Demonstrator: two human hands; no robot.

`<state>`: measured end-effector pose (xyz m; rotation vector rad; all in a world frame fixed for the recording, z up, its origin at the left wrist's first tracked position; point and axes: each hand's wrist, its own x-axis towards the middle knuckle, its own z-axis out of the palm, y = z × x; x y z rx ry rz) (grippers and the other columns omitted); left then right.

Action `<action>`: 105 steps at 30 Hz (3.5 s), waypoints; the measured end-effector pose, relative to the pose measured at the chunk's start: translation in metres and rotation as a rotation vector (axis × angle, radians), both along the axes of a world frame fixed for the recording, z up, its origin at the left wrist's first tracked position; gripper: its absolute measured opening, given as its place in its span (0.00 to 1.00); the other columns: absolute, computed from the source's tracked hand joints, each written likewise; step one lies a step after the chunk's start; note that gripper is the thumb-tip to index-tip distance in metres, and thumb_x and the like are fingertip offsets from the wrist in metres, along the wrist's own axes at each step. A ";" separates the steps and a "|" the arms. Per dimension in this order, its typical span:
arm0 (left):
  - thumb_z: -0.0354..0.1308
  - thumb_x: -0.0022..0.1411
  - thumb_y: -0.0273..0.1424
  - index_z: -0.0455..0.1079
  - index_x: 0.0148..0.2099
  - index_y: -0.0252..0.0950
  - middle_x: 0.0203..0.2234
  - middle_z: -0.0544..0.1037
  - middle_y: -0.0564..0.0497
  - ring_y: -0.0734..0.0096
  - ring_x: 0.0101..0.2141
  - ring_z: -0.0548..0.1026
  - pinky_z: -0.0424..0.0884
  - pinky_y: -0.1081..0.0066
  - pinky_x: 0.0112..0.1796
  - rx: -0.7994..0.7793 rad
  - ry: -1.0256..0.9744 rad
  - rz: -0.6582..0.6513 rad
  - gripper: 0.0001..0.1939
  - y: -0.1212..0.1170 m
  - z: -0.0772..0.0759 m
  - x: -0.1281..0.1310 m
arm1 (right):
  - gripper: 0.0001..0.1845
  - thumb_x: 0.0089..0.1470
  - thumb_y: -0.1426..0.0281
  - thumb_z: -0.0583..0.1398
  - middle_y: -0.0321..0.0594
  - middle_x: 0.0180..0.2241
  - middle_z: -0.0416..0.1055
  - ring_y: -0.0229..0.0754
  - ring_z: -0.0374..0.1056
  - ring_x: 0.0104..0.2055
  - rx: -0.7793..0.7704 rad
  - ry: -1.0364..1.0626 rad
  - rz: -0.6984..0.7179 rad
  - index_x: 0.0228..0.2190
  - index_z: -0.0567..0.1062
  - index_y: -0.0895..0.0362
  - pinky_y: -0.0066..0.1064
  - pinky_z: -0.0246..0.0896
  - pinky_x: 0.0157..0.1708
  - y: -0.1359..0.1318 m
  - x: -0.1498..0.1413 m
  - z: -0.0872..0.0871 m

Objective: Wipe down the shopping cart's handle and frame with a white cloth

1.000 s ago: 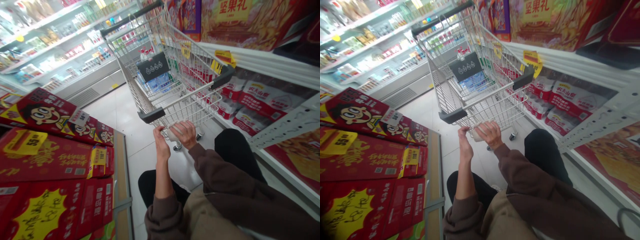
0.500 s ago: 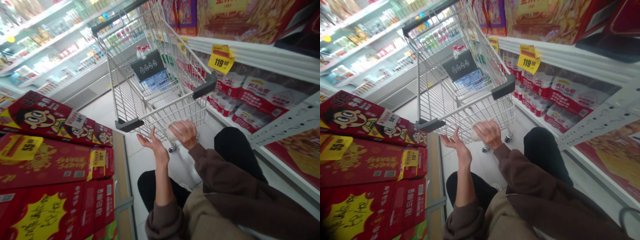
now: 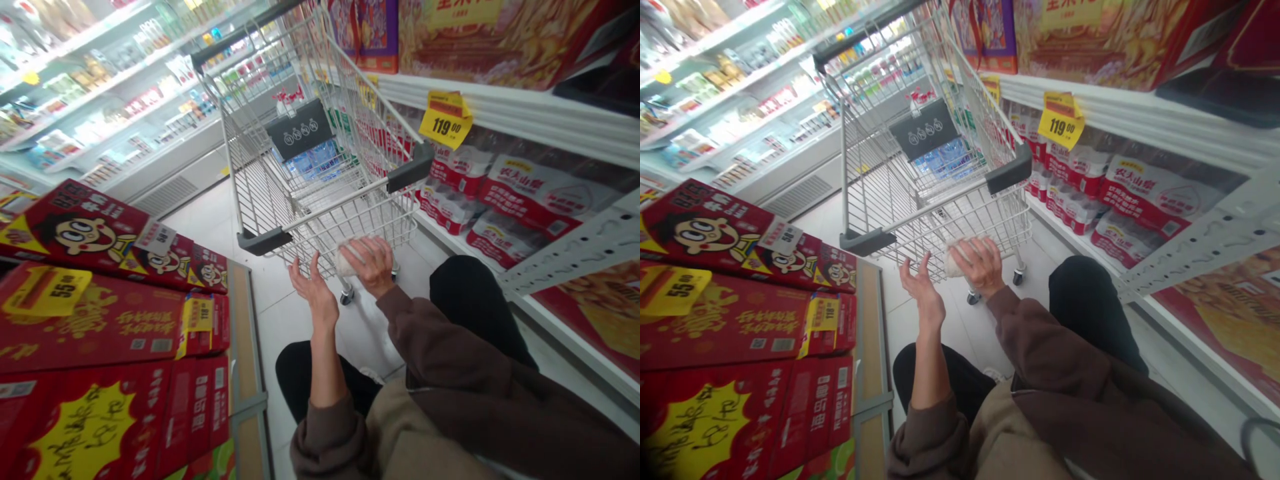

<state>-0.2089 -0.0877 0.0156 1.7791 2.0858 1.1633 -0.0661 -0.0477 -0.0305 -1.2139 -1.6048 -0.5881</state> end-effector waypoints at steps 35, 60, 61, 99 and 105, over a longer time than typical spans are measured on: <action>0.28 0.72 0.44 0.68 0.62 0.41 0.69 0.53 0.44 0.54 0.72 0.37 0.33 0.47 0.68 -0.030 0.017 0.144 0.32 0.014 -0.001 -0.014 | 0.11 0.60 0.66 0.60 0.45 0.45 0.76 0.48 0.67 0.49 -0.025 0.393 -0.395 0.42 0.80 0.52 0.44 0.62 0.52 0.014 0.094 -0.002; 0.29 0.74 0.42 0.65 0.65 0.43 0.70 0.52 0.45 0.55 0.72 0.36 0.34 0.44 0.68 -0.038 -0.005 0.091 0.30 0.007 0.001 -0.005 | 0.10 0.59 0.68 0.60 0.41 0.44 0.76 0.45 0.68 0.52 -0.043 0.119 -0.091 0.41 0.80 0.49 0.42 0.56 0.56 0.005 0.082 0.016; 0.30 0.74 0.42 0.65 0.64 0.43 0.70 0.53 0.45 0.55 0.72 0.36 0.34 0.44 0.68 -0.034 -0.007 0.089 0.29 0.008 0.000 -0.006 | 0.10 0.59 0.68 0.60 0.41 0.45 0.76 0.45 0.67 0.53 -0.047 0.118 -0.087 0.41 0.80 0.48 0.42 0.56 0.57 0.005 0.080 0.019; 0.31 0.74 0.43 0.66 0.63 0.42 0.65 0.58 0.42 0.55 0.69 0.49 0.46 0.47 0.66 0.149 -0.049 0.032 0.29 -0.002 -0.014 -0.036 | 0.14 0.58 0.73 0.61 0.41 0.44 0.77 0.45 0.68 0.52 0.082 0.021 0.036 0.45 0.79 0.50 0.44 0.54 0.59 -0.003 -0.010 0.051; 0.31 0.74 0.40 0.65 0.63 0.43 0.63 0.61 0.43 0.56 0.69 0.50 0.44 0.45 0.65 0.154 -0.054 0.021 0.27 -0.003 -0.012 -0.042 | 0.11 0.59 0.71 0.60 0.41 0.43 0.77 0.45 0.67 0.52 0.064 -0.013 0.020 0.43 0.79 0.50 0.43 0.54 0.58 0.003 -0.034 0.047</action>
